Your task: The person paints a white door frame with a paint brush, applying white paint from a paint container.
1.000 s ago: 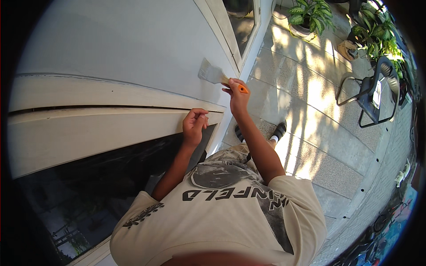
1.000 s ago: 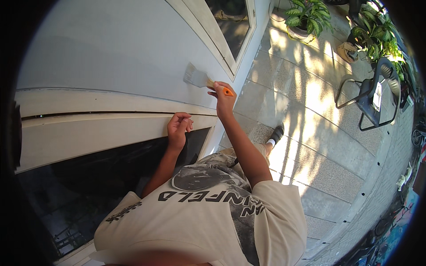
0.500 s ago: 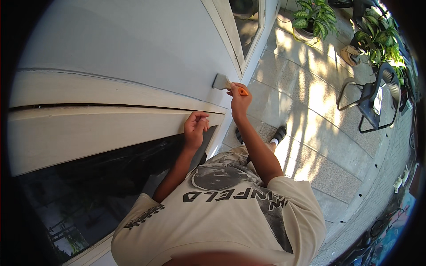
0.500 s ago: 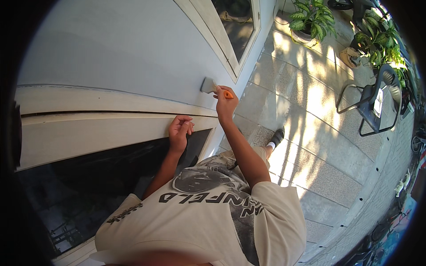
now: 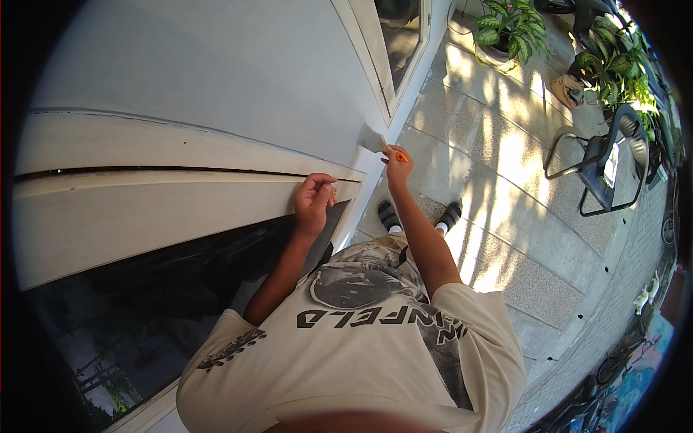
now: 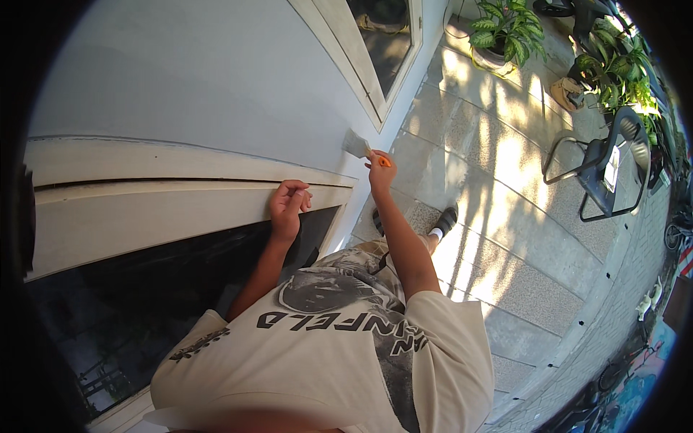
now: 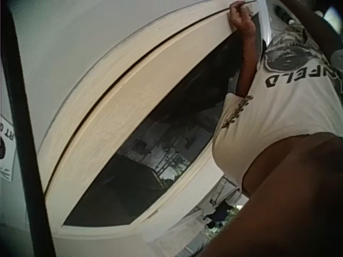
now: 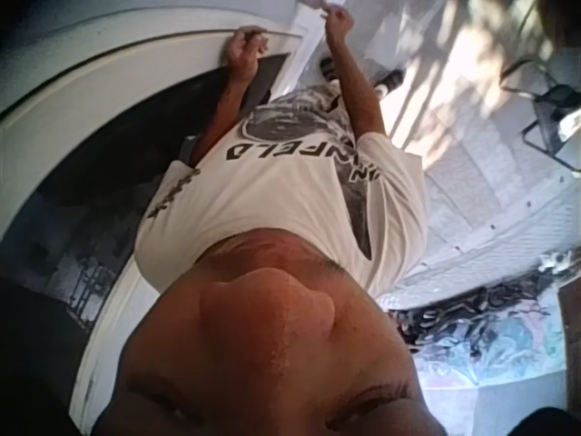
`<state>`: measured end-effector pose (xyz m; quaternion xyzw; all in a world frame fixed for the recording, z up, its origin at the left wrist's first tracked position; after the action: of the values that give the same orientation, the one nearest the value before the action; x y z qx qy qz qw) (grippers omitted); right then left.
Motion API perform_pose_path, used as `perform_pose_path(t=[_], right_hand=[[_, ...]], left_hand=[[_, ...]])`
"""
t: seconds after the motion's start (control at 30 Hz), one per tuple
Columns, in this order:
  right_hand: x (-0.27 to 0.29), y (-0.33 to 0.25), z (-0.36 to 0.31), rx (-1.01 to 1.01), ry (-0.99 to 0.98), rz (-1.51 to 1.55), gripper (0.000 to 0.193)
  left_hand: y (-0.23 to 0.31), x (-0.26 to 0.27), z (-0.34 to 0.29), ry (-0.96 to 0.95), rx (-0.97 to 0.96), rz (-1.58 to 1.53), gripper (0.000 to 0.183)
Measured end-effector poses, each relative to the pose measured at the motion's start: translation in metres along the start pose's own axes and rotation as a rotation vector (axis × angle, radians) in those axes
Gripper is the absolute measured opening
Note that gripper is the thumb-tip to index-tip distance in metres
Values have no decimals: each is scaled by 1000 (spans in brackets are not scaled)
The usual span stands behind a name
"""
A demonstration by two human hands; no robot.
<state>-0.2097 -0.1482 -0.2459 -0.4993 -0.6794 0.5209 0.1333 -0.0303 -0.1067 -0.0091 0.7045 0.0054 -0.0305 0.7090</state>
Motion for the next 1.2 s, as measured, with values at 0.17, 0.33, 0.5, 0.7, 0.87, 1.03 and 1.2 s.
perform_pose_path(t=[0.17,0.33,0.5,0.7,0.87,1.03,1.2], right_hand=[[-9,1,-7,-77,47,-72,15],[-63,-134,-60,-40,-150,173,16],[-81,-214,-81,-69,-350,488,16],[-61,-96,-12,-247,-250,409,16],[-15,-12,22,-108,68,75,15],[-30,-22,32,210,185,-276,14],[-97,-145,-28,295,-97,-214,16]], left_hand=[[-4,-2,0,-2,31,46,10],[-4,5,-6,47,42,49,10],[-5,10,0,37,27,-1,10],[-1,5,3,15,-20,6,10],[1,3,0,19,45,69,10],[1,-4,-1,-7,64,64,10],[-2,-3,-3,10,71,67,10]])
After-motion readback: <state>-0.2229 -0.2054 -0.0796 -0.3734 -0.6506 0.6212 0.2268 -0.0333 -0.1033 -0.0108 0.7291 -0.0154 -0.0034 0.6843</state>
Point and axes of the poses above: each hand's wrist, its own z-axis towards the middle knuckle, its own x-axis out of the back of the hand, y = z × x, the point moved 2 cm from there along z, towards the middle knuckle, and after that the axes turned 13 degrees about y, right-handed, at the moved point
